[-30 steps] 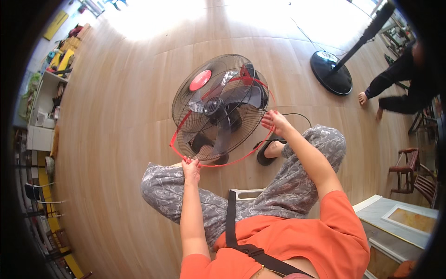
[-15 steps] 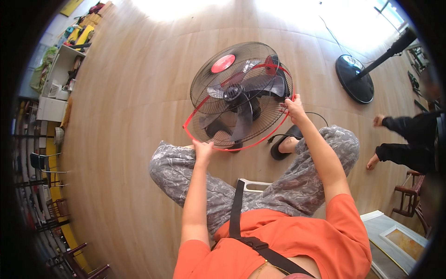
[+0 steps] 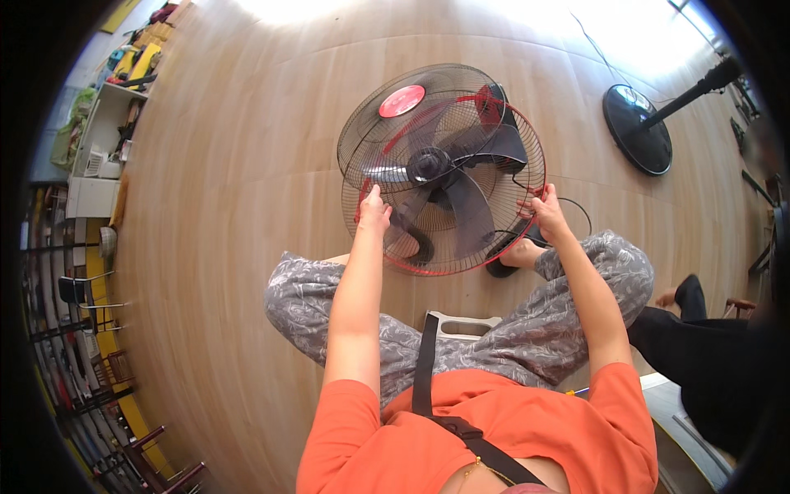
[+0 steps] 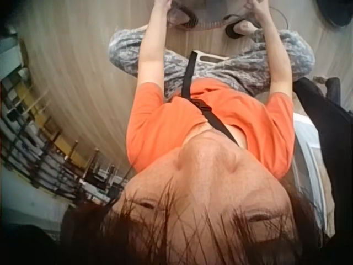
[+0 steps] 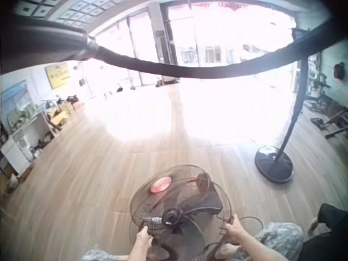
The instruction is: The person assembles a pedestal fan by attaching the motor housing to the rear guard, securing it with a locking nut, and then mounting the fan blade.
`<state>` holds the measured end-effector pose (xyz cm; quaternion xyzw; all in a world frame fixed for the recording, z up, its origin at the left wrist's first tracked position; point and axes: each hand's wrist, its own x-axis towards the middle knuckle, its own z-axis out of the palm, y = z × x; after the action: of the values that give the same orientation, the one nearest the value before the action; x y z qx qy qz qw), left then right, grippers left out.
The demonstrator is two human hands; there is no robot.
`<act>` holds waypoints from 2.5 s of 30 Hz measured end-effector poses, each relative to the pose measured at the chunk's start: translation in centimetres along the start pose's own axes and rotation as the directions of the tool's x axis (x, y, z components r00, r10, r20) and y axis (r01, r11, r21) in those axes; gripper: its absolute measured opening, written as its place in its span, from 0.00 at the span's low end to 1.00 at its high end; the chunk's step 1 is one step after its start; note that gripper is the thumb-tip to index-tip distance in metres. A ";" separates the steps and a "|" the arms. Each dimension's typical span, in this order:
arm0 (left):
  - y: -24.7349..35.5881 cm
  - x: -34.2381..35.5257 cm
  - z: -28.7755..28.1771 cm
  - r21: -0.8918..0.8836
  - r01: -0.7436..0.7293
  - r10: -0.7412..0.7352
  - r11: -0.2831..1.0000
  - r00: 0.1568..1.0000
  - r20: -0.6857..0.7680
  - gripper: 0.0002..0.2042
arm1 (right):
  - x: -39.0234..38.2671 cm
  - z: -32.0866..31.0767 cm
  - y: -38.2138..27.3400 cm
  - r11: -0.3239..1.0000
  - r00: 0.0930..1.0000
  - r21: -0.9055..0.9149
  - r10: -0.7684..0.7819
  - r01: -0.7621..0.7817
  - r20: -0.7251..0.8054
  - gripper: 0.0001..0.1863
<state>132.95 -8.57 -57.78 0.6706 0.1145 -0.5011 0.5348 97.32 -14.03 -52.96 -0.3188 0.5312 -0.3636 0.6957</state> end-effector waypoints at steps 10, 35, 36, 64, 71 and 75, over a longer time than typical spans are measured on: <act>-1.3 6.2 0.3 -0.570 0.264 -0.176 0.778 0.963 0.205 0.19 | -0.8 -0.5 0.0 0.998 0.999 -0.055 0.032 -0.031 0.030 0.12; 0.3 -8.5 -2.4 -0.628 0.178 0.464 0.758 0.529 0.710 0.24 | 0.7 0.2 -0.6 0.999 0.999 -0.040 0.037 -0.036 0.020 0.14; -0.4 -9.4 -3.1 -0.613 0.166 0.476 0.773 0.489 0.731 0.25 | 0.6 0.3 -0.7 0.998 0.999 -0.040 0.047 -0.046 0.021 0.14; -12.8 -11.4 -8.7 0.382 0.459 -0.573 0.802 0.771 0.278 0.26 | 0.6 -8.2 8.6 0.962 0.943 -0.025 0.261 -0.272 -0.207 0.15; 7.3 -7.2 -3.7 0.821 -0.441 -0.061 0.363 0.868 0.494 0.17 | -0.3 -8.5 8.9 0.956 0.936 -0.123 0.227 -0.267 -0.271 0.13; 14.1 5.2 -1.9 0.539 -0.723 0.632 0.432 0.669 0.390 0.24 | 0.0 -8.4 9.8 0.958 0.946 -0.122 0.227 -0.259 -0.232 0.17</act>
<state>146.15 -14.65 -53.51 0.7670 -0.3825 -0.2915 0.4249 90.82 -9.28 -63.05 -0.2609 0.6648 -0.2662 0.6474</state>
